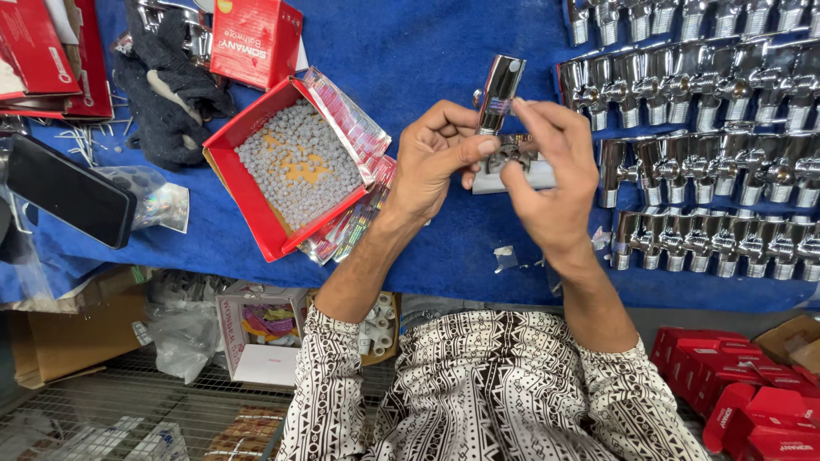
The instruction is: The person assembles chrome-plated faucets by picking up individual components, inserting small parts from a red box, and placing the assembled units onto a blue cloth-covered table alongside others.
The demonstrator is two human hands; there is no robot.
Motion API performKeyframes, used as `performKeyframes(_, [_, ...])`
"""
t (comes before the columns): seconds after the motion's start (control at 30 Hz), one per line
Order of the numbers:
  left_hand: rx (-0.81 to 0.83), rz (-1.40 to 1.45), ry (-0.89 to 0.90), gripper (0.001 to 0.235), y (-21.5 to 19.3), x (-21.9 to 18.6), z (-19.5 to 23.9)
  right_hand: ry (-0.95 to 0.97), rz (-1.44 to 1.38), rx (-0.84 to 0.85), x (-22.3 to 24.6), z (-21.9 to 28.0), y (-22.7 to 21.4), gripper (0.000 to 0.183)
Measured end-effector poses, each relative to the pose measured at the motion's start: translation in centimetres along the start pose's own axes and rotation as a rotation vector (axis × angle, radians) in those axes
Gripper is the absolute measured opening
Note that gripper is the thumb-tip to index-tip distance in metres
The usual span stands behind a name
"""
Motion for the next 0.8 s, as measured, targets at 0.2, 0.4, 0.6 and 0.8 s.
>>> performKeyframes(0.2, [0.057,0.099,-0.061,0.017,-0.1,-1.6,0.5,-0.203,0.373,-0.143,-0.6,-0.2,-1.1,0.059])
performKeyframes(0.4, [0.057,0.08,-0.051,0.017,-0.2,-1.1,0.4,-0.393,0.372,-0.117,-0.4,0.1,-0.1,0.06])
performKeyframes(0.6, [0.117,0.087,-0.061,0.018,0.0,-0.5,0.4,-0.396,0.504,-0.017,0.6,-0.1,1.1,0.066])
performKeyframes(0.8, [0.156,0.109,-0.028,0.019,0.3,-1.3,0.7,-0.324,0.226,-0.049,1.0,-0.2,1.1,0.064])
Point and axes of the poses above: each hand's wrist, its own z-axis away from the middle knuckle, its own y-axis out of the palm, x = y × z, the point moved 2 cm from there along -z, towards the middle knuckle, and after that the axes turned 6 degrees about -y, right-handed, at the moved point
